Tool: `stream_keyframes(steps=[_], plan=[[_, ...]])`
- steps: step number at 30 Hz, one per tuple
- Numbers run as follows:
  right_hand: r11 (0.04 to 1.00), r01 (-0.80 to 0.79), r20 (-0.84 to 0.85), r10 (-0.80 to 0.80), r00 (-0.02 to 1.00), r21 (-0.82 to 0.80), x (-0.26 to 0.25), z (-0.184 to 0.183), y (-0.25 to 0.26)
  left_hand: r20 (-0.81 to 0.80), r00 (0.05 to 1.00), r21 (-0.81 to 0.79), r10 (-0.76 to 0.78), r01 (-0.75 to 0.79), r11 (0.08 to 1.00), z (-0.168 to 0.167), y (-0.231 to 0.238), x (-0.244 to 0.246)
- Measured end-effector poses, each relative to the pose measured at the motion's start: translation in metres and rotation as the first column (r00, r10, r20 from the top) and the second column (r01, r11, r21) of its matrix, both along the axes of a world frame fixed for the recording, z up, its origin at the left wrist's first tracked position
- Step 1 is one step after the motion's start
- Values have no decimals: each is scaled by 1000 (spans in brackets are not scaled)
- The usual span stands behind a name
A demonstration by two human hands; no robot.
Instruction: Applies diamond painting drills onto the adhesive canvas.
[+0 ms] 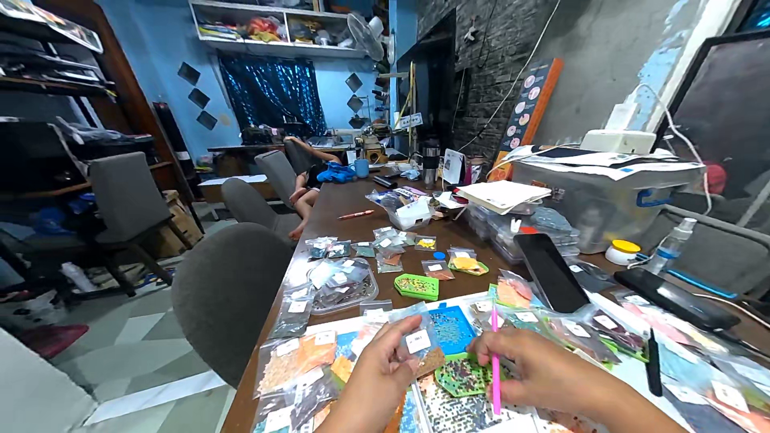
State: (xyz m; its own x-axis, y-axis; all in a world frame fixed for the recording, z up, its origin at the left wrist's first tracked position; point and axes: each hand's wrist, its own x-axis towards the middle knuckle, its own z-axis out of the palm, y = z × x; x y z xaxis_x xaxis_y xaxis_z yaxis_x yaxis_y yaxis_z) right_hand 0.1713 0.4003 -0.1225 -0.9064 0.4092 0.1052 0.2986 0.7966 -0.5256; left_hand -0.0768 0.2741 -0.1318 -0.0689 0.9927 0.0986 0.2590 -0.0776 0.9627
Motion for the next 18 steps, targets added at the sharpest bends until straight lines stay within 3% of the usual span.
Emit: stream_keyframes(steps=[8, 18], plan=[[998, -15, -29, 17, 999, 55, 2, -3, 0, -57, 997, 18, -55, 56, 998, -2, -1, 0], [1000, 5, 69, -5, 998, -13, 3, 3, -4, -172, 976, -29, -134, 132, 991, -3, -1, -3]])
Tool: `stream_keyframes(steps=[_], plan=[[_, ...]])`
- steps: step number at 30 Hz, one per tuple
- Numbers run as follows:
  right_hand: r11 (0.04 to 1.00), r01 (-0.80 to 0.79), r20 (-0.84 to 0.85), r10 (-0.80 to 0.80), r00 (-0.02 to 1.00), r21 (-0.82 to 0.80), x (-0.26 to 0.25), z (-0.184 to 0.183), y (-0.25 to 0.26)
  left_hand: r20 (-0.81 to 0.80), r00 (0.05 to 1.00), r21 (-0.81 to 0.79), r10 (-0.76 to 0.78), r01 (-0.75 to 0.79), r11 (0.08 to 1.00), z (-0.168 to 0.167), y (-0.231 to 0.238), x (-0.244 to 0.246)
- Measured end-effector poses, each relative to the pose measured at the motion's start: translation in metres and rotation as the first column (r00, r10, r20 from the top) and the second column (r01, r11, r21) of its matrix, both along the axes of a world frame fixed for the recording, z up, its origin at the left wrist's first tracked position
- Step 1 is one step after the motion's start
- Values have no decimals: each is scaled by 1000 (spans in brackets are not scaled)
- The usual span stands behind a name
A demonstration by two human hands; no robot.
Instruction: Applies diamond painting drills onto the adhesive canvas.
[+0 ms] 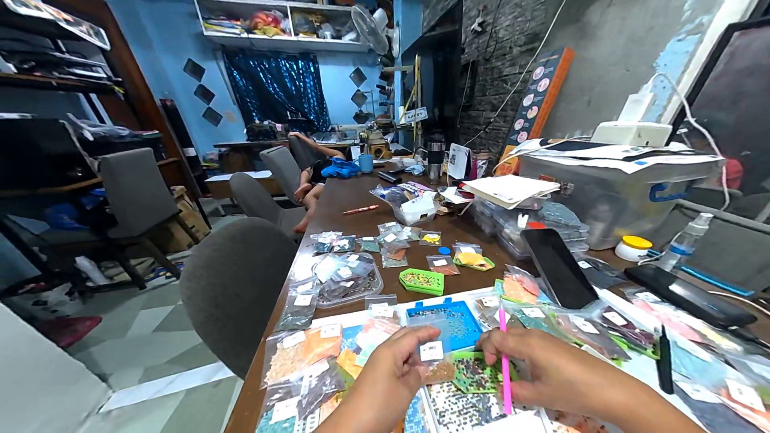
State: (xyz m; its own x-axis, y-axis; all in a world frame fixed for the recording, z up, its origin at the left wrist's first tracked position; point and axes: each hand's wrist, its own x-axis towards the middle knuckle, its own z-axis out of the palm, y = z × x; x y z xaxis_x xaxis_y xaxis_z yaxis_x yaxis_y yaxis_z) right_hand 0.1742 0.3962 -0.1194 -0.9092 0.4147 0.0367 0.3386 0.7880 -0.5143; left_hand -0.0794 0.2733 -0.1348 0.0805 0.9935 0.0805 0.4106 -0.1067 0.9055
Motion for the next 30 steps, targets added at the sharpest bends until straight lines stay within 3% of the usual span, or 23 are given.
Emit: stream_keyframes(steps=[5, 11, 15, 20, 24, 30], plan=[[999, -1, 8, 1, 1000, 34, 0, 0, 0, -159, 987, -4, -11, 10, 1000, 1, 2, -1], [1000, -4, 17, 3, 1000, 22, 1, 1, 1, -156, 988, -1, -3, 3, 1000, 0, 1, 0], [999, -10, -31, 11, 999, 50, 1, 0, 1, 35, 991, 88, 130, -133, 987, 0, -1, 1], [1000, 19, -66, -18, 998, 20, 4, 1, 4, 324, 892, 155, 315, -378, 913, 6, 2, -3], [997, 73, -119, -70, 990, 19, 6, -1, 7, 424, 822, 137, 381, -474, 870, 9, 2, -3], [981, 196, -131, -195, 972, -5, 12, 5, 13, 510, 774, 131, 374, -500, 856, 12, 1, 0]])
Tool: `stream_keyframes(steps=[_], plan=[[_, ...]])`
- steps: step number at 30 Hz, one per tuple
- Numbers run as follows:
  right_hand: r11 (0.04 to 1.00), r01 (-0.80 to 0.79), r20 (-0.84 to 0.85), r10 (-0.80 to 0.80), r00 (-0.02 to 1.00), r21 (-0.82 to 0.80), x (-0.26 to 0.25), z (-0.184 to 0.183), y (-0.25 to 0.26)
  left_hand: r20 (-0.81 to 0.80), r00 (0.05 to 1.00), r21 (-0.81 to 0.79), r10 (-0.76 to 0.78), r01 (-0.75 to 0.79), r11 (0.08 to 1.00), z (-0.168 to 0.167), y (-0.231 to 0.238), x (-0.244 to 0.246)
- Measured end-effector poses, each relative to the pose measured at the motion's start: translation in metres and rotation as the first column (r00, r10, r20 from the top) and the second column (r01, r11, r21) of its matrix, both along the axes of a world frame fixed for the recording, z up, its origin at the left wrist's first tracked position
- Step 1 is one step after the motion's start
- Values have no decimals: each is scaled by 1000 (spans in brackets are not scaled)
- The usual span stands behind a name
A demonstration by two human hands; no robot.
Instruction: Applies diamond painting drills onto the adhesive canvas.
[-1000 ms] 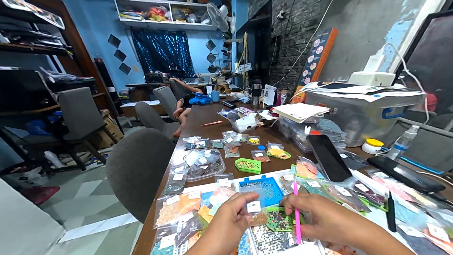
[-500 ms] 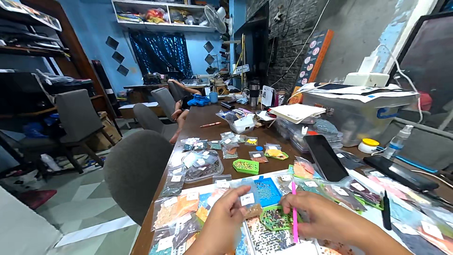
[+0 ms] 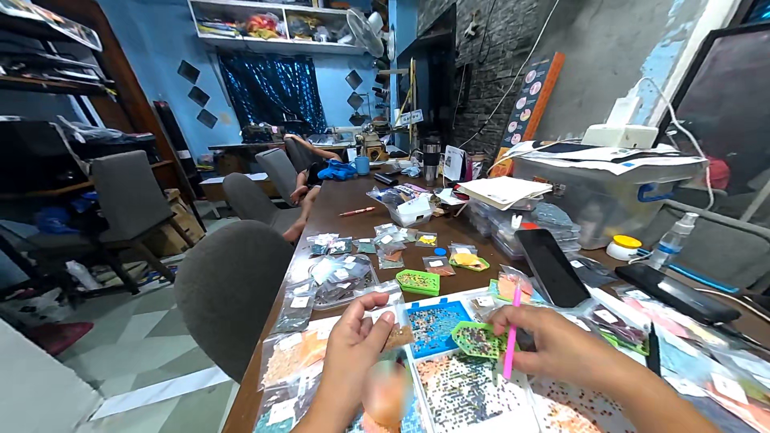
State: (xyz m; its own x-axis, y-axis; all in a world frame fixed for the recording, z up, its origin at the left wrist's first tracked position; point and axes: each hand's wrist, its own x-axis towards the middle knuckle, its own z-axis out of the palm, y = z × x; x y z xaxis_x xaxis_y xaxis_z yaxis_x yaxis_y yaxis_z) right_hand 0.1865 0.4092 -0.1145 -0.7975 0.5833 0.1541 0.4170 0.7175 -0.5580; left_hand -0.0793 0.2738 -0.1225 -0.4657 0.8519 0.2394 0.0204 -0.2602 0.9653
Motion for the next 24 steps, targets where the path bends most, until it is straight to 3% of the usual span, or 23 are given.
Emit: stream_keyframes(steps=[4, 10, 14, 16, 20, 24], plan=[[1000, -18, 24, 18, 1000, -25, 0, 1, 1, -20, 1000, 36, 21, -21, 999, -2, 2, -2], [965, -249, 38, 252, 967, -82, -10, -7, -8, -22, 999, 14, 50, -50, 999, -5, 5, -8], [958, -276, 55, 280, 958, -79, -12, -9, -9, -55, 997, -2, 51, -51, 999, -7, 5, -10], [972, -227, -30, 226, 974, -59, -6, -10, -4, -61, 997, -3, 50, -51, 999, -7, 5, -9], [999, 25, -185, -19, 983, 28, 7, -7, 12, -49, 998, -19, 49, -50, 999, -5, 4, -9], [971, 227, -237, -205, 950, 70, 17, -6, 28, -53, 997, -19, 64, -65, 998, -8, 6, -11]])
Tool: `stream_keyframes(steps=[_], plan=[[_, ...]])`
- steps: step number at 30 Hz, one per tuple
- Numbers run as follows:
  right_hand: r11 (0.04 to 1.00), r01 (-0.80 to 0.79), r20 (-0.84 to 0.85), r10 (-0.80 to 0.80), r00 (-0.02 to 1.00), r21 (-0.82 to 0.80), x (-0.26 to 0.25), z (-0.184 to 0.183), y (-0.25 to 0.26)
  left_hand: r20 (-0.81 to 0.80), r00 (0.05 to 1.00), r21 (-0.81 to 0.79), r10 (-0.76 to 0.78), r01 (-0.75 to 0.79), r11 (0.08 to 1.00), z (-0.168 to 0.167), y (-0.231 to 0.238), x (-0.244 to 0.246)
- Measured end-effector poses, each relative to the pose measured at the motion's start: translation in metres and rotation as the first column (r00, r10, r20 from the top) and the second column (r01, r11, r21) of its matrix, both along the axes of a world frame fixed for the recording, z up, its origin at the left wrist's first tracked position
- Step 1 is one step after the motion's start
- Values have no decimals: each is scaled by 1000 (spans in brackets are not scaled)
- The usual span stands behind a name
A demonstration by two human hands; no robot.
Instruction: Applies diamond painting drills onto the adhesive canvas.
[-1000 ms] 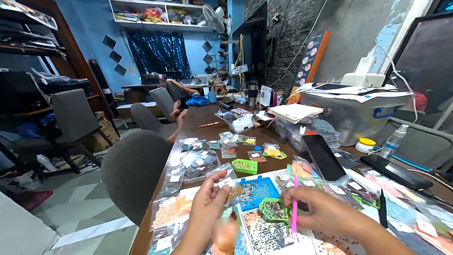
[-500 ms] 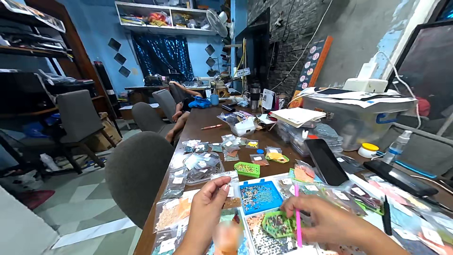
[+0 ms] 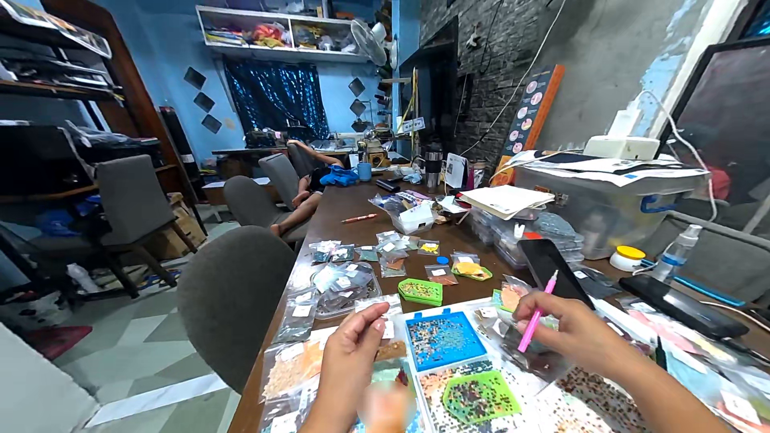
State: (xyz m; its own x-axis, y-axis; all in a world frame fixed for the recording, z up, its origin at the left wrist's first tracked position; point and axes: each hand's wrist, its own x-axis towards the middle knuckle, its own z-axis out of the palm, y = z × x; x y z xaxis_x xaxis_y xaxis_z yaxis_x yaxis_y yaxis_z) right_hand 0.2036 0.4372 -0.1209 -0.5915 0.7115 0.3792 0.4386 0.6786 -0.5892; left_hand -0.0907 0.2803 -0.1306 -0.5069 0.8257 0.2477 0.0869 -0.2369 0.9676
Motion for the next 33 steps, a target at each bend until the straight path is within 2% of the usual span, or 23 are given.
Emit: stream_keyframes(steps=[4, 8, 12, 16, 18, 22, 25, 27, 33], plan=[[996, 50, 52, -46, 998, -71, 1, 0, 4, -75, 997, -75, -34, 28, 997, -1, 1, -5], [997, 17, 47, -14, 999, -79, -3, -2, 0, -151, 981, -138, -125, 105, 985, 0, 1, -4], [981, -89, -98, 72, 993, -175, -24, -6, -18, -286, 922, -98, -260, 241, 965, 1, -5, 7], [959, -242, -161, 218, 963, -149, -37, -16, -27, -359, 847, -108, -393, 380, 919, 2, -11, 17], [960, -249, -150, 229, 962, -127, -37, -16, -26, -379, 832, -107, -406, 396, 912, 2, -12, 17], [993, -95, -51, 91, 994, -74, -13, 2, -12, -418, 853, -61, -312, 316, 947, -1, -13, 14], [986, 139, -96, -148, 984, -90, 11, 18, -2, -413, 883, -44, -222, 224, 974, 0, -13, 12], [964, 241, -137, -255, 957, -111, 21, 27, 1, -415, 892, -21, -180, 189, 982, 0, -12, 9], [945, 306, -67, -315, 947, -118, 29, 29, 10, -404, 900, 28, -165, 193, 981, -3, -10, 3]])
